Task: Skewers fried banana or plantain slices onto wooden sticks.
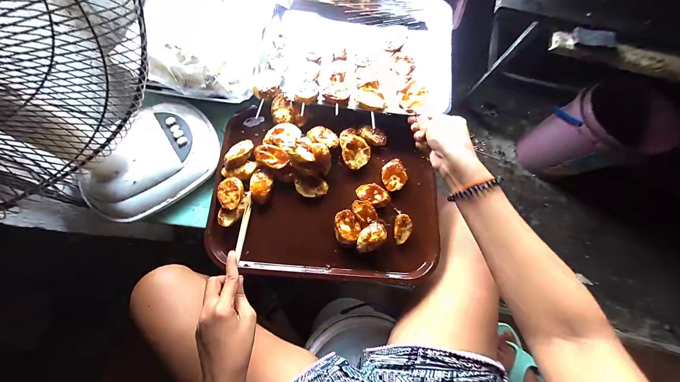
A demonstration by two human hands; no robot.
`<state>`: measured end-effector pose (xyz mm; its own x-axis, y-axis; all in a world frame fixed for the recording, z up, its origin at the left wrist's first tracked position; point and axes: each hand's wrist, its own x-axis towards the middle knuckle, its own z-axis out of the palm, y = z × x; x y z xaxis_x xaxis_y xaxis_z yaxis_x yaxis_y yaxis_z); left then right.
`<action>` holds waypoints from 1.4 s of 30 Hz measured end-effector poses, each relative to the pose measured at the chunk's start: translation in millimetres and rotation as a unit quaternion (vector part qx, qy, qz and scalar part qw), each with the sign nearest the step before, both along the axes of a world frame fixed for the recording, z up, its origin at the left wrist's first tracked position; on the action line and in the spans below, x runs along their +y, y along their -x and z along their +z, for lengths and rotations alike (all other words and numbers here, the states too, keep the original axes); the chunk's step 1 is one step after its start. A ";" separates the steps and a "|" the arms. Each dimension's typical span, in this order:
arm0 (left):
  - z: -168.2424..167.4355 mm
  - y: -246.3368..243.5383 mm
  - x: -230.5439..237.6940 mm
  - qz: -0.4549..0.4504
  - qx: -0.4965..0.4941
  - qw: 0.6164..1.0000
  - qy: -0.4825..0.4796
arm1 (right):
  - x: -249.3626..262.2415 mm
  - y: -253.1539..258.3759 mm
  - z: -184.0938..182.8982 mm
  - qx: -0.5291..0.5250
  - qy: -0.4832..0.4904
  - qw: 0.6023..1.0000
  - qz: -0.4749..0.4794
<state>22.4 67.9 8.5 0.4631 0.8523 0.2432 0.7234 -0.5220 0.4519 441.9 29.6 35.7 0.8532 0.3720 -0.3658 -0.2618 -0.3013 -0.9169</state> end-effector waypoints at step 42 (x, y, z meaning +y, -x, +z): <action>-1.2 -105.1 -69.7 -0.076 -0.320 0.835 0.441 | -151.7 247.4 -23.0 -0.066 0.014 0.962 0.265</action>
<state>127.5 -1.8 7.3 0.5988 0.7731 -0.2093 0.1427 0.1541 0.9777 194.6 -122.2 12.7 0.5866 0.7586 -0.2835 0.0525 -0.3849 -0.9214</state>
